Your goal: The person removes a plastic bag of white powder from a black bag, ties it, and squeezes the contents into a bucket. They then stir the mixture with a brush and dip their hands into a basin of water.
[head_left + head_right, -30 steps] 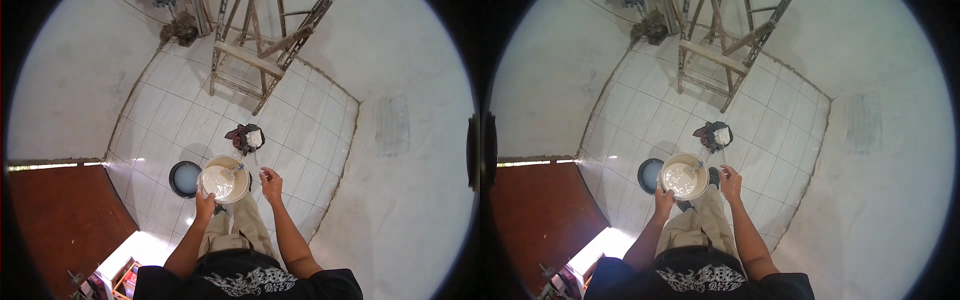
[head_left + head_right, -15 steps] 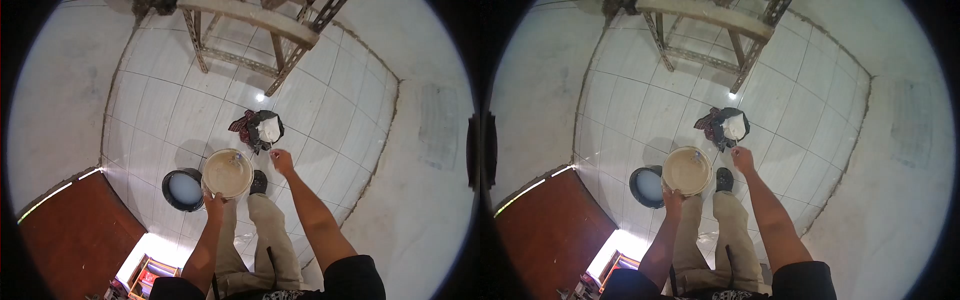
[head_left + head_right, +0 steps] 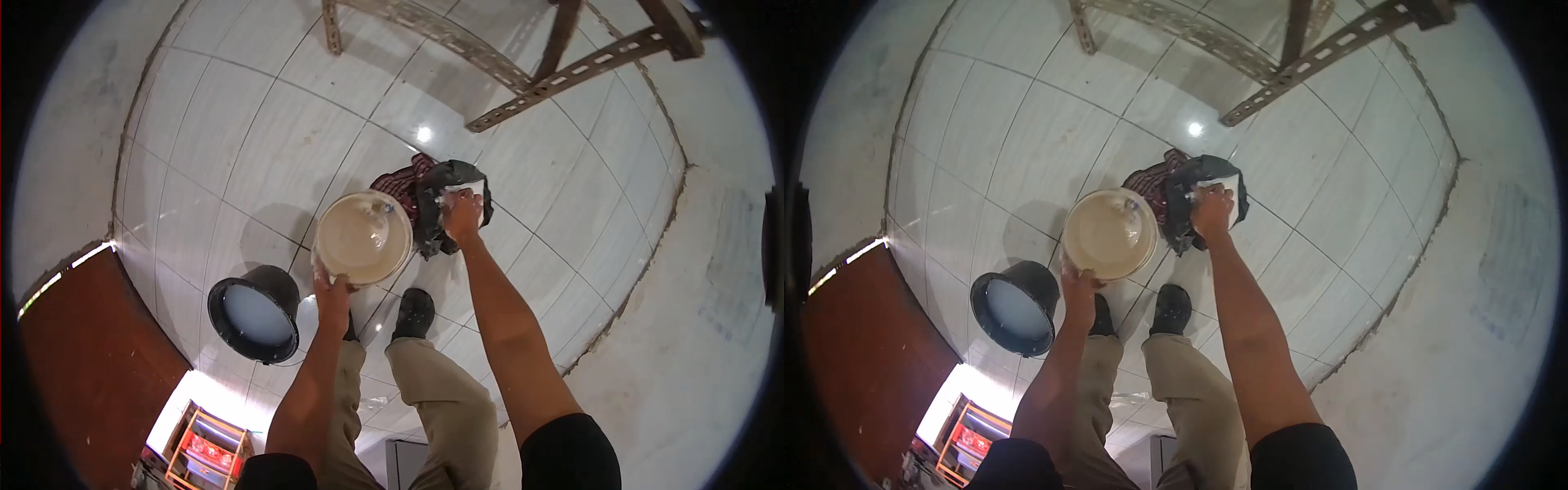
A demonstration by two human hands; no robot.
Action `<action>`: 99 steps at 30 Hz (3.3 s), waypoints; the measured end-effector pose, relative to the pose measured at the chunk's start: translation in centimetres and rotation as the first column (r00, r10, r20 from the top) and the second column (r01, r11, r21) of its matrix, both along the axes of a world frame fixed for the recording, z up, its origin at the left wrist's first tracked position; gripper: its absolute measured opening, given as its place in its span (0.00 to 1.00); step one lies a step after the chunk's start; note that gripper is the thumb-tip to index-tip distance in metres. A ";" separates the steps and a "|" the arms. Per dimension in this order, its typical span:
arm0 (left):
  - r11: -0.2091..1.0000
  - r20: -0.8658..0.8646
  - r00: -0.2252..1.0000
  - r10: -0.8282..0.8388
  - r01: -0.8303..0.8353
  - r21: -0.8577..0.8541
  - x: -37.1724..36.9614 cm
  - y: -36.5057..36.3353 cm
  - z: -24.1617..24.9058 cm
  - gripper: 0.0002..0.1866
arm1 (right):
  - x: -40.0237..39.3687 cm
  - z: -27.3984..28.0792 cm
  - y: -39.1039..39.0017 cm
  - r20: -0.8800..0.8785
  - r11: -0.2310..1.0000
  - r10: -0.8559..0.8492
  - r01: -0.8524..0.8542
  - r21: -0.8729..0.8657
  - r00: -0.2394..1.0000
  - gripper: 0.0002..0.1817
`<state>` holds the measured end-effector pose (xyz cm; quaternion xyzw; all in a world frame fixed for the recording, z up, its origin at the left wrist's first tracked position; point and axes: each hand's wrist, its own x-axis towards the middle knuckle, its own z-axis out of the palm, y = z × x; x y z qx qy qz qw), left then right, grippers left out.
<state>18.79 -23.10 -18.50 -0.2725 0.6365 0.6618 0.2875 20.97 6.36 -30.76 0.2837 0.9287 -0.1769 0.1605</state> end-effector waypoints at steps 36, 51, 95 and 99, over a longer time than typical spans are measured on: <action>0.565 -0.265 0.518 -0.814 0.811 -0.152 5.6 -0.2 13.2 0.51 | 8.4 31.5 -11.0 -0.009 0.510 -0.217 0.106 -0.854 0.976 0.06; 0.856 0.287 0.815 -0.504 0.425 0.295 4.5 -6.2 6.8 0.28 | 4.6 17.9 -20.5 0.336 0.109 -0.530 0.455 -0.884 0.778 0.03; 0.973 0.500 0.847 -0.184 0.230 -0.033 3.0 -6.0 4.5 0.26 | 2.8 16.5 -21.5 0.427 0.156 -0.660 0.668 -0.728 0.619 0.11; 0.975 0.479 0.863 -0.162 0.215 -0.057 3.0 -5.6 4.4 0.25 | 2.5 16.4 -21.4 0.427 0.139 -0.672 0.669 -0.730 0.605 0.11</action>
